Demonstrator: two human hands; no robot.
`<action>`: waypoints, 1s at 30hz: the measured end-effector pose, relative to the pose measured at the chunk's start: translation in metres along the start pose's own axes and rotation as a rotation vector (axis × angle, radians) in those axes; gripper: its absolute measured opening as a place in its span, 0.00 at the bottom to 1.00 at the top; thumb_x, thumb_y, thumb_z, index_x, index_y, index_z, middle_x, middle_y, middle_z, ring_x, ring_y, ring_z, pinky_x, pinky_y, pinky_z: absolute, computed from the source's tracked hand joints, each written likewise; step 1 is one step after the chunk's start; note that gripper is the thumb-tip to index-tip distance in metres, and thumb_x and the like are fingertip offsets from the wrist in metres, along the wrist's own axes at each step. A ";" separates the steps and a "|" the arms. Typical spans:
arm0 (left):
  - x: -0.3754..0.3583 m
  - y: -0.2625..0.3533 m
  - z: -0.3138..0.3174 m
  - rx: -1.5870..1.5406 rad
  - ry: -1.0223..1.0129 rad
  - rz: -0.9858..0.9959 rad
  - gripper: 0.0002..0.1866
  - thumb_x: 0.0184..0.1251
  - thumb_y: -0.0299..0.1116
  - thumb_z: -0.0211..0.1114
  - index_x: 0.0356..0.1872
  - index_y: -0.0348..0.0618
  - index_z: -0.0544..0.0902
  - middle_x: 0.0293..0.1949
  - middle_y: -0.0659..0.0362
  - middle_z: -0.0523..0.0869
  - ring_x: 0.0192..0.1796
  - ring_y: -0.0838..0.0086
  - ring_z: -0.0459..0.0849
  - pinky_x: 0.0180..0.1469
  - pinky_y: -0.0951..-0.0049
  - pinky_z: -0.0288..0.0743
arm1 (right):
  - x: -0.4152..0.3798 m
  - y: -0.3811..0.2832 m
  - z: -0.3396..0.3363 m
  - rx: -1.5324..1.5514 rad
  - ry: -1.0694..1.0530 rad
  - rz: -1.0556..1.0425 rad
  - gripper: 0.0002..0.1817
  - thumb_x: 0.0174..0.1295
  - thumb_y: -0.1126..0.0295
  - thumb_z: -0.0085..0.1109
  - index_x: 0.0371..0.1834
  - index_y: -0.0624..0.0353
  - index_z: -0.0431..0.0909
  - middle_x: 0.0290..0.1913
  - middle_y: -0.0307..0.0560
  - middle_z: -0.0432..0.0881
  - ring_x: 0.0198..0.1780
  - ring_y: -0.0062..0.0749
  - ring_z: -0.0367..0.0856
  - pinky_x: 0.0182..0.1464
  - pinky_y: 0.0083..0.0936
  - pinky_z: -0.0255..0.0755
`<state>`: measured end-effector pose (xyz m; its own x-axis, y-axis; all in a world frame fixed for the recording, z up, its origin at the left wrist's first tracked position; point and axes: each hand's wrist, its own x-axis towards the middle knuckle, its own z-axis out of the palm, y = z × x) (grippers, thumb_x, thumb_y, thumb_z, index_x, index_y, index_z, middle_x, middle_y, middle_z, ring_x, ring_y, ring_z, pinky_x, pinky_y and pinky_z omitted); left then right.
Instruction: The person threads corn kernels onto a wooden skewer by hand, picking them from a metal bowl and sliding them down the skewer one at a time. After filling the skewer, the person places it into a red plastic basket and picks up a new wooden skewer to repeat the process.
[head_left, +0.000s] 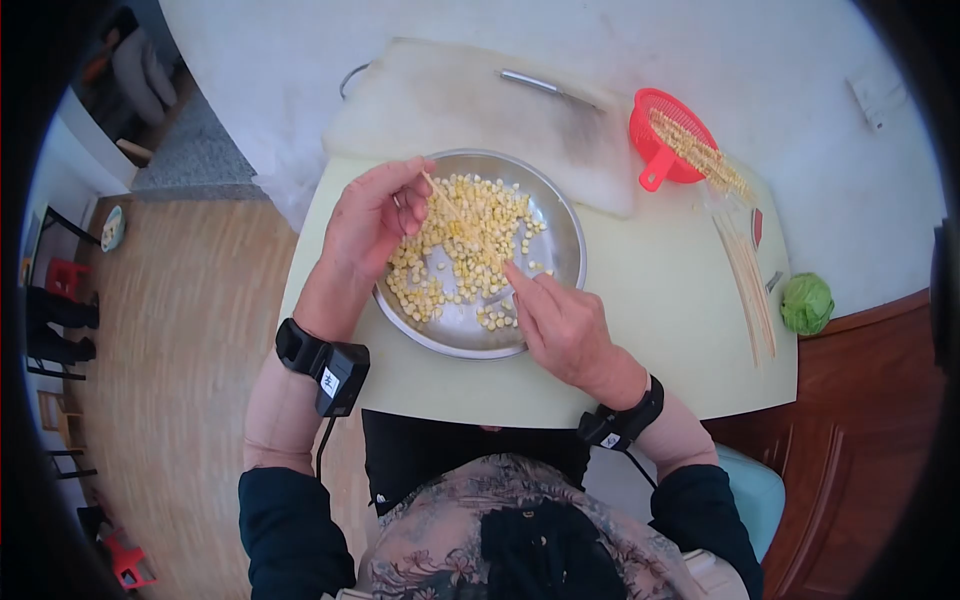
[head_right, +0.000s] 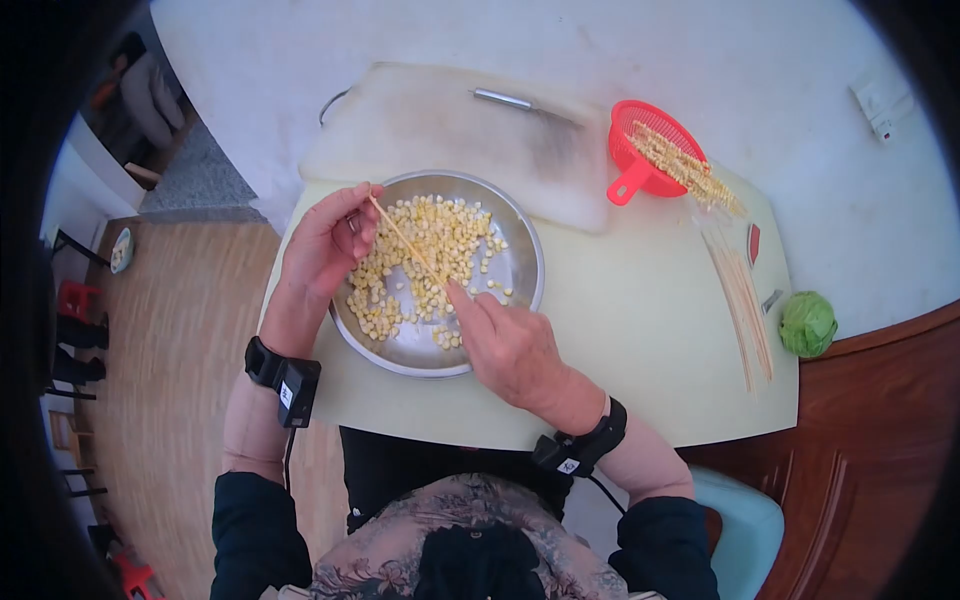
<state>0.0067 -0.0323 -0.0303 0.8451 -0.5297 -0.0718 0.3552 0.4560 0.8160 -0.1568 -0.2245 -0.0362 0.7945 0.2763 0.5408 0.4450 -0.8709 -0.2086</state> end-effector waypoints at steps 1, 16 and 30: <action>-0.001 -0.002 -0.001 -0.002 0.003 -0.012 0.11 0.66 0.33 0.62 0.40 0.33 0.81 0.26 0.61 0.82 0.23 0.81 0.79 0.22 0.84 0.70 | -0.001 0.000 0.000 -0.010 0.012 -0.010 0.26 0.48 0.78 0.60 0.55 0.66 0.75 0.27 0.43 0.72 0.19 0.30 0.74 0.21 0.26 0.69; -0.005 -0.001 0.011 -0.079 -0.062 -0.047 0.11 0.64 0.32 0.63 0.41 0.32 0.80 0.27 0.61 0.82 0.24 0.81 0.78 0.23 0.84 0.70 | 0.006 -0.001 -0.006 0.078 0.014 0.084 0.24 0.53 0.74 0.62 0.57 0.61 0.74 0.27 0.44 0.76 0.21 0.33 0.78 0.23 0.28 0.71; 0.007 0.007 -0.018 -0.163 -0.023 0.080 0.14 0.67 0.32 0.62 0.49 0.33 0.78 0.27 0.63 0.81 0.25 0.81 0.77 0.23 0.83 0.67 | -0.001 0.008 -0.007 0.398 0.009 0.337 0.11 0.60 0.75 0.58 0.45 0.65 0.78 0.37 0.55 0.84 0.32 0.45 0.84 0.34 0.30 0.77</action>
<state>0.0223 -0.0202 -0.0351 0.8647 -0.5022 0.0044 0.3485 0.6064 0.7147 -0.1571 -0.2343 -0.0331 0.9177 0.0024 0.3972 0.2897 -0.6883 -0.6650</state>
